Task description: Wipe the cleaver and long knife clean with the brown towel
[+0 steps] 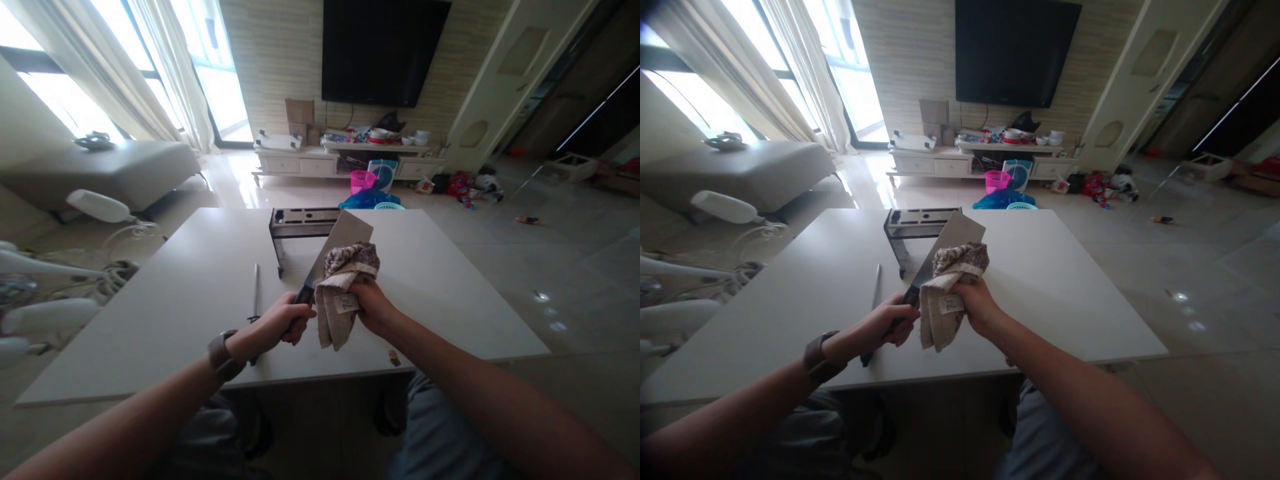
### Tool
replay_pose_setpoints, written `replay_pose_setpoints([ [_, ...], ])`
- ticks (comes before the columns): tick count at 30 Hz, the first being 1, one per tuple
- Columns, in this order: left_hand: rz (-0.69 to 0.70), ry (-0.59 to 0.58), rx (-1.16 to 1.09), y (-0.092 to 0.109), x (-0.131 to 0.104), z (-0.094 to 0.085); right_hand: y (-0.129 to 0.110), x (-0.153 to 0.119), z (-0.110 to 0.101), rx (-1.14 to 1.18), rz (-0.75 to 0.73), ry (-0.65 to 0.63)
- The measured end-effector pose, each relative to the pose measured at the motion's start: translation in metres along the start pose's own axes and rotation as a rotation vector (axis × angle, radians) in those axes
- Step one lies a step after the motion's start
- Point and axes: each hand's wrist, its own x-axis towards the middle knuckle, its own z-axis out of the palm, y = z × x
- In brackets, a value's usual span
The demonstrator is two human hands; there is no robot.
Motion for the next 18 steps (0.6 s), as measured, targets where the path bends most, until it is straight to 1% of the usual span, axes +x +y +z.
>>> replay_pose_setpoints([
  [6,0.003,0.003,0.011,-0.0029,0.0022,-0.0031,0.0003,-0.0004,-0.0011,-0.018,-0.004,0.0],
  [11,-0.004,-0.02,-0.003,-0.0073,0.0068,-0.0081,0.0015,0.0008,-0.0025,-0.02,0.002,0.003],
  [18,0.004,-0.021,0.011,-0.0055,0.0039,-0.0081,0.0034,0.0025,-0.0029,-0.044,-0.002,-0.013],
])
